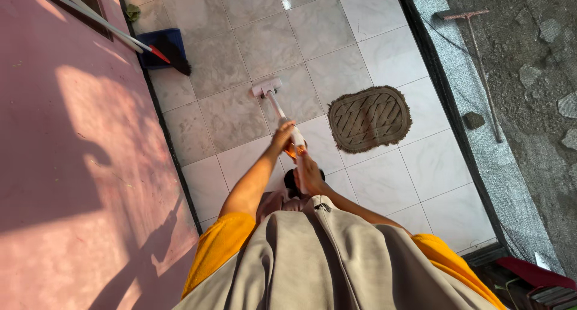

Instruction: The person vacuums a tiled floor, moving a vacuum cleaner head across the surface while maneuvering around a rug and furniture.

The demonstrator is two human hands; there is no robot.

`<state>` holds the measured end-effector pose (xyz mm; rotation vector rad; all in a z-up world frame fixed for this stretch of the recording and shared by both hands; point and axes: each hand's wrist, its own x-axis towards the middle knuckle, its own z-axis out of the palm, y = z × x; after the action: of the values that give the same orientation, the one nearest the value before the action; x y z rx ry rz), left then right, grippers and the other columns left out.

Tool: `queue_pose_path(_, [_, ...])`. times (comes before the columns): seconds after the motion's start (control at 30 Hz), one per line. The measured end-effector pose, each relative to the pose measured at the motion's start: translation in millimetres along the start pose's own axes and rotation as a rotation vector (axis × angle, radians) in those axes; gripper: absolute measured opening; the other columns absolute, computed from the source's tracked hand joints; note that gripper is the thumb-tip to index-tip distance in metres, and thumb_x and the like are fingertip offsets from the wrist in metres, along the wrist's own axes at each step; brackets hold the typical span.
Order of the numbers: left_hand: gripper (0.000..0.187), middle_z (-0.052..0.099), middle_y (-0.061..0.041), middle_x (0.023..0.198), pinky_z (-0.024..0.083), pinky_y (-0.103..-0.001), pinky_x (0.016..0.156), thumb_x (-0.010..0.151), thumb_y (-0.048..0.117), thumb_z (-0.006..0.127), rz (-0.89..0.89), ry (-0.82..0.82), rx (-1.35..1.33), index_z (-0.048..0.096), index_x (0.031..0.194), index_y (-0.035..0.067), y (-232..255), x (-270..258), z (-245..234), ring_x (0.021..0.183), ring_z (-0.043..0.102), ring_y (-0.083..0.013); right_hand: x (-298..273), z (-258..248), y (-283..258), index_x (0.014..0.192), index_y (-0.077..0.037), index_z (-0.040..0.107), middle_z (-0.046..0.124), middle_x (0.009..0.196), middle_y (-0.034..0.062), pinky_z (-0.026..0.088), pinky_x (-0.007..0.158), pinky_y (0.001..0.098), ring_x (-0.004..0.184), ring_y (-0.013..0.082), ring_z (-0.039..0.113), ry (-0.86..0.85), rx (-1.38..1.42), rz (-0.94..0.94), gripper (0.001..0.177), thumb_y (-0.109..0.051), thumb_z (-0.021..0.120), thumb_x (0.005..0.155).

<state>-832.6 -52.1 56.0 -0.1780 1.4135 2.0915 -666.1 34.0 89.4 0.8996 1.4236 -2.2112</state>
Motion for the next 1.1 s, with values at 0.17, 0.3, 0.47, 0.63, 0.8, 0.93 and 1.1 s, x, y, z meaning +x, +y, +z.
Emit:
queue_pose_path(0.17, [0.035, 0.072, -0.006, 0.121, 0.052, -0.033, 0.098, 0.098, 0.034, 0.065, 0.024, 0.109, 0.355, 0.071, 0.129, 0.019, -55.8, 7.3, 31.6, 0.111, 0.065, -0.0180, -24.6, -67.2, -0.8, 0.094, -0.005, 0.061, 0.048, 0.061, 0.0007, 0.036, 0.042, 0.0291, 0.047, 0.0108, 0.044, 0.040, -0.168, -0.124, 0.062, -0.059, 0.034, 0.107])
queue_pose_path(0.3, [0.040, 0.064, -0.007, 0.131, 0.047, -0.030, 0.101, 0.096, 0.044, 0.065, -0.083, 0.231, 0.581, 0.071, 0.130, 0.024, -67.9, 21.9, 33.9, 0.118, 0.061, -0.0175, -13.7, -80.1, -10.6, 0.095, -0.003, 0.065, 0.054, 0.060, 0.0029, 0.038, 0.045, 0.0278, 0.049, 0.0110, 0.048, 0.083, -0.203, -0.115, 0.066, -0.058, 0.031, 0.108])
queue_pose_path(0.47, [0.042, 0.063, -0.004, 0.126, 0.053, -0.033, 0.090, 0.092, 0.047, 0.064, -0.222, 0.274, 0.492, 0.069, 0.129, 0.029, -30.6, 67.9, 7.3, 0.104, 0.065, -0.0205, 34.8, -46.1, -54.6, 0.096, -0.003, 0.064, 0.055, 0.057, 0.0052, 0.040, 0.042, 0.0300, 0.045, 0.0140, 0.052, 0.047, -0.273, -0.118, 0.064, -0.057, 0.031, 0.107])
queue_pose_path(0.63, [0.032, 0.073, -0.007, 0.112, 0.056, -0.033, 0.085, 0.094, 0.034, 0.068, -0.070, 0.249, 0.308, 0.074, 0.123, 0.023, 32.4, 151.2, -22.8, 0.099, 0.067, -0.0186, 94.0, 10.6, -122.9, 0.099, -0.006, 0.061, 0.051, 0.056, 0.0052, 0.038, 0.036, 0.0344, 0.039, 0.0187, 0.047, -0.039, -0.176, -0.112, 0.061, -0.059, 0.030, 0.103])
queue_pose_path(0.8, [0.032, 0.074, -0.005, 0.117, 0.056, -0.032, 0.088, 0.094, 0.035, 0.068, -0.071, 0.289, 0.268, 0.075, 0.122, 0.022, 64.5, 202.4, -36.1, 0.103, 0.068, -0.0172, 144.7, 27.2, -166.1, 0.106, -0.006, 0.059, 0.053, 0.065, 0.0057, 0.043, 0.041, 0.0322, 0.045, 0.0160, 0.050, -0.071, -0.162, -0.077, 0.065, -0.064, 0.030, 0.103])
queue_pose_path(0.93, [0.037, 0.074, -0.004, 0.118, 0.054, -0.032, 0.091, 0.091, 0.043, 0.069, -0.096, 0.371, 0.439, 0.075, 0.123, 0.026, 61.2, 211.1, -3.5, 0.105, 0.068, -0.0161, 154.6, -8.5, -177.1, 0.105, -0.003, 0.062, 0.052, 0.063, 0.0066, 0.041, 0.040, 0.0345, 0.044, 0.0185, 0.050, -0.001, -0.209, -0.033, 0.071, -0.067, 0.032, 0.100])
queue_pose_path(1.1, [0.044, 0.072, -0.008, 0.126, 0.053, -0.036, 0.097, 0.091, 0.051, 0.066, -0.114, 0.315, 0.518, 0.070, 0.128, 0.029, 21.1, 195.6, 55.9, 0.114, 0.069, -0.0257, 115.8, -81.6, -184.6, 0.102, -0.001, 0.064, 0.054, 0.064, 0.0047, 0.040, 0.043, 0.0303, 0.049, 0.0146, 0.051, 0.065, -0.333, -0.063, 0.074, -0.068, 0.030, 0.103])
